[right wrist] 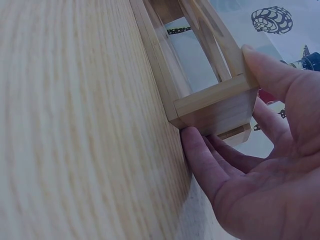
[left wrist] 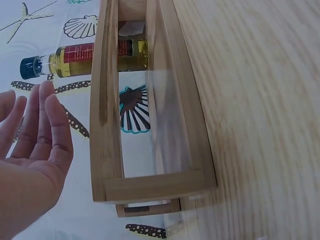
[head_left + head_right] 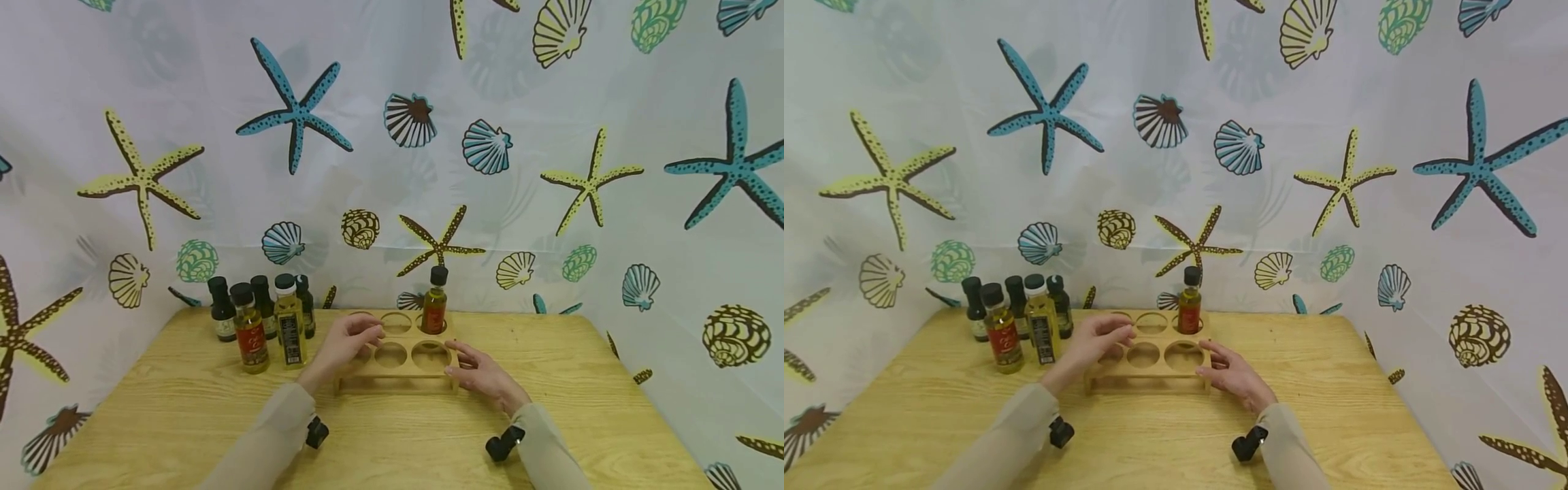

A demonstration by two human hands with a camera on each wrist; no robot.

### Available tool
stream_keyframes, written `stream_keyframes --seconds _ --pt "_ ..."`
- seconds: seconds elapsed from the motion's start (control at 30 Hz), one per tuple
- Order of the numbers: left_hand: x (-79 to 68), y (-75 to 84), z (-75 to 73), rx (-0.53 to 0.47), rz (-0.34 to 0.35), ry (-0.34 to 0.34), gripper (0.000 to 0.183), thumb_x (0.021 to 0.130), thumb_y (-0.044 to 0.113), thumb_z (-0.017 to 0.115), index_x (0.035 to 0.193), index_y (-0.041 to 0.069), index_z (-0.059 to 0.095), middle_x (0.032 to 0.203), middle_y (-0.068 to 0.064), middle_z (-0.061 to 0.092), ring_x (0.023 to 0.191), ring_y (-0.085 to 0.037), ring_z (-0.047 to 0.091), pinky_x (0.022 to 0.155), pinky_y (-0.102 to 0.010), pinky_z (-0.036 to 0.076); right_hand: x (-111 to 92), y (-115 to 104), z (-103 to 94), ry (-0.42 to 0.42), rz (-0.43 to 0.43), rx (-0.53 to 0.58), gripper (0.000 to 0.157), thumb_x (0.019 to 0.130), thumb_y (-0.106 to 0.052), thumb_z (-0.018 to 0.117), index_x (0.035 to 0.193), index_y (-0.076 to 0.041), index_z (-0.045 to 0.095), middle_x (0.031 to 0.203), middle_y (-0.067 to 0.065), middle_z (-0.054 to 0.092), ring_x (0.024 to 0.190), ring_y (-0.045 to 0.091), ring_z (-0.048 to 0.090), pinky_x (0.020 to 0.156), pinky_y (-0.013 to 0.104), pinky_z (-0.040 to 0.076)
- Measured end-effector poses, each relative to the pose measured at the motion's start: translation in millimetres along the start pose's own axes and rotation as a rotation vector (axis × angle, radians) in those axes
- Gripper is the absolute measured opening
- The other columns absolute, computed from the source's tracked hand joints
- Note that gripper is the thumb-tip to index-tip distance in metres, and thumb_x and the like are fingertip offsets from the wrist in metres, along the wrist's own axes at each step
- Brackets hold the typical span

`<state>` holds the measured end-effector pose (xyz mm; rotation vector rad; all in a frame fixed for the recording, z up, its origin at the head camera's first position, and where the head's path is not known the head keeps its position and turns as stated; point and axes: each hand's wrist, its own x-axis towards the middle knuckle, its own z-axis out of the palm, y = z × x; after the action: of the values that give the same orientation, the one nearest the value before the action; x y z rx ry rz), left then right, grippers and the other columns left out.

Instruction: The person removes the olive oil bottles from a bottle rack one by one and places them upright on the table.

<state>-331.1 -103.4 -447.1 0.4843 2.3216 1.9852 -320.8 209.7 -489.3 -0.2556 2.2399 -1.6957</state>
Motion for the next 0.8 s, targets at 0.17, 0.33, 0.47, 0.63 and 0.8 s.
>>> stream_keyframes --seconds 0.17,0.33,0.47,0.63,0.8 --pt "1.7 -1.6 6.4 -0.009 0.010 0.051 0.025 0.098 0.023 0.062 0.115 0.005 0.069 0.101 -0.017 0.071 0.089 -0.034 0.069 0.070 -0.046 0.057 1 1 0.7 -0.003 -0.006 0.001 0.063 0.091 -0.029 0.071 0.148 -0.029 0.044 0.159 0.022 0.024 0.146 0.041 0.025 0.106 0.055 0.042" --pt "4.3 -3.5 14.9 -0.002 0.006 0.102 0.021 0.097 0.021 0.063 0.107 0.004 0.071 0.094 -0.015 0.072 0.089 -0.036 0.069 0.071 -0.043 0.058 0 1 0.4 -0.012 0.000 0.012 0.064 0.091 -0.030 0.071 0.149 -0.029 0.043 0.160 0.022 0.023 0.146 0.041 0.025 0.106 0.054 0.042" --pt "6.7 -0.8 19.9 -0.013 0.000 0.123 0.021 0.097 0.023 0.063 0.106 0.006 0.071 0.093 -0.014 0.072 0.089 -0.035 0.069 0.075 -0.048 0.057 0 2 0.5 -0.006 0.002 0.011 0.064 0.091 -0.031 0.071 0.148 -0.030 0.044 0.159 0.021 0.024 0.146 0.040 0.026 0.106 0.053 0.043" --pt "11.4 3.1 22.5 -0.037 -0.001 0.150 0.023 0.097 0.026 0.063 0.109 0.008 0.071 0.097 -0.017 0.072 0.084 -0.024 0.070 0.081 -0.049 0.056 1 2 0.8 0.003 -0.008 -0.007 0.063 0.091 -0.030 0.071 0.148 -0.029 0.045 0.159 0.021 0.025 0.146 0.039 0.027 0.105 0.051 0.045" --pt "15.2 7.2 23.1 -0.057 -0.002 0.169 0.022 0.097 0.025 0.063 0.108 0.007 0.071 0.097 -0.017 0.072 0.082 -0.021 0.070 0.076 -0.040 0.058 1 1 0.8 0.001 -0.013 -0.002 0.063 0.091 -0.030 0.072 0.148 -0.027 0.045 0.159 0.022 0.026 0.145 0.040 0.027 0.105 0.052 0.045"
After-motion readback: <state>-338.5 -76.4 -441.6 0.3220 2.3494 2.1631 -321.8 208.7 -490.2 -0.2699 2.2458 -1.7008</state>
